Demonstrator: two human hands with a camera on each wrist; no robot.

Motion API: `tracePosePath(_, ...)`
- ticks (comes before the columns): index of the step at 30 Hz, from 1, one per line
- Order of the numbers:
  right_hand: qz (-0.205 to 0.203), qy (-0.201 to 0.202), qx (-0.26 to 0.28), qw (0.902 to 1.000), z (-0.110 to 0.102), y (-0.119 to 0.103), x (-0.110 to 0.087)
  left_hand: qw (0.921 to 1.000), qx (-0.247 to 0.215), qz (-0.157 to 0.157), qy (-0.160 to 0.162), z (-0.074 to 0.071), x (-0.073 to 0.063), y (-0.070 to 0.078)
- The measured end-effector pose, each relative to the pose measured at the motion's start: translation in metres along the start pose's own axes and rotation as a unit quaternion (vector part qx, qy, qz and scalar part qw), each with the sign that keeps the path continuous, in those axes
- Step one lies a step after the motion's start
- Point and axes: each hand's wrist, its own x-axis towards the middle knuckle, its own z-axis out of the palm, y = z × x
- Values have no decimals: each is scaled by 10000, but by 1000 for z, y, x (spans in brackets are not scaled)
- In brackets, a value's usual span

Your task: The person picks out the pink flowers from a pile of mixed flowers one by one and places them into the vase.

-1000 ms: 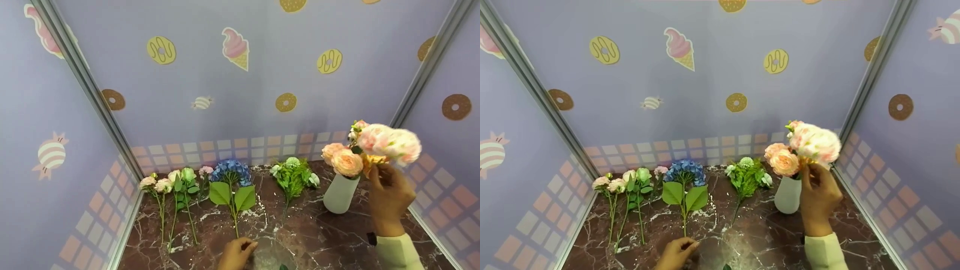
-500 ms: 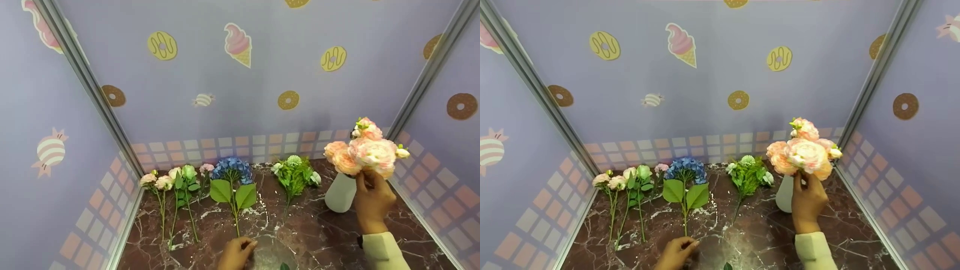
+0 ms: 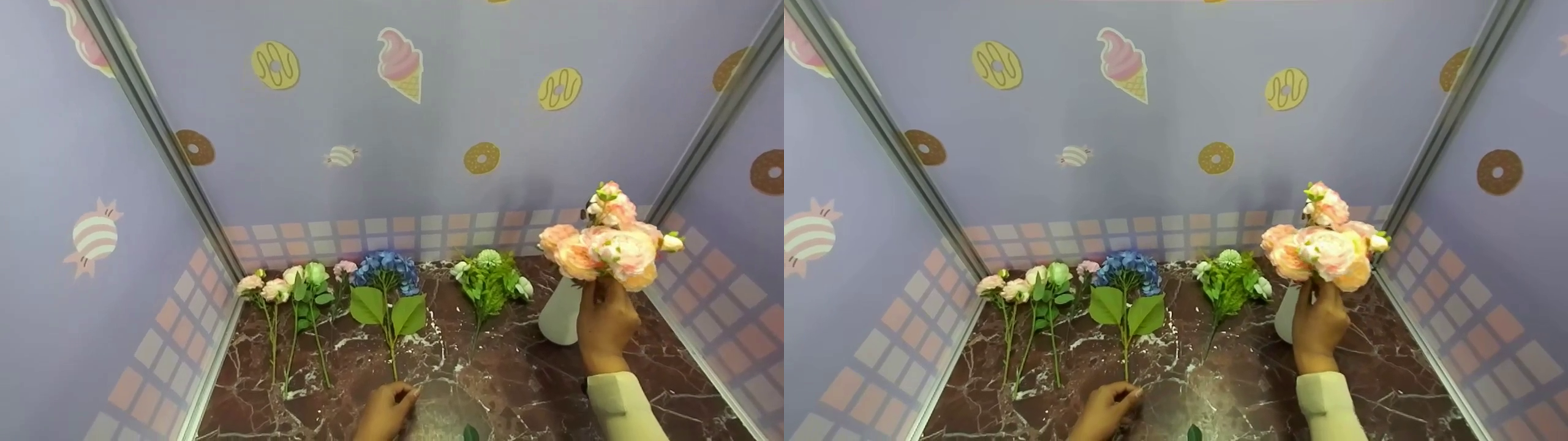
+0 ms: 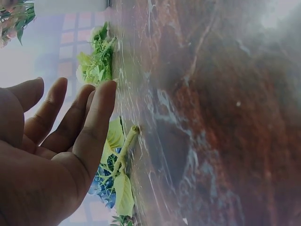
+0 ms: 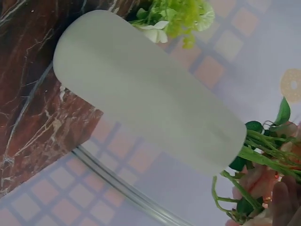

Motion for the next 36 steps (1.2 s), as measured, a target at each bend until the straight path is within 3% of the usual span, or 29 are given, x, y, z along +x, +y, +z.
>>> tracePosePath(5, -120, -87, -91, 9998, 8, 10, -2, 9998, 22, 111, 171, -3, 3, 4)
tracePosePath(11, -11, -405, -341, 9986, 15, 23, -4, 9925, 685, 476, 891, -12, 6, 5)
tracePosePath(16, 84, -403, -354, 9985, 14, 28, -6, 9807, 1049, 520, 1569, -40, 13, -6)
tracePosePath(19, 138, -485, -306, 9983, 11, 28, -5, 9627, 1428, 466, 2252, -76, 20, -21)
tracePosePath(22, 331, -586, -305, 9973, 7, 27, -6, 9310, 2012, 93, 3045, -119, 26, -38)
tracePosePath(24, 656, -607, -272, 9956, 4, 26, -8, 9138, 2369, -303, 3284, -144, 27, -49)
tracePosePath(27, 1184, -632, -133, 9909, -1, 25, -15, 9088, 2669, -1057, 3029, -171, 24, -61)
tracePosePath(30, 1332, -569, -75, 9894, -3, 25, -26, 9103, 2859, -1591, 2537, -181, 19, -71)
tracePosePath(32, 1137, -496, -131, 9922, -4, 26, -31, 9091, 2965, -1706, 2376, -181, 19, -74)
tracePosePath(36, 689, -415, -242, 9965, -4, 25, -40, 9087, 3114, -1608, 2266, -181, 22, -82)
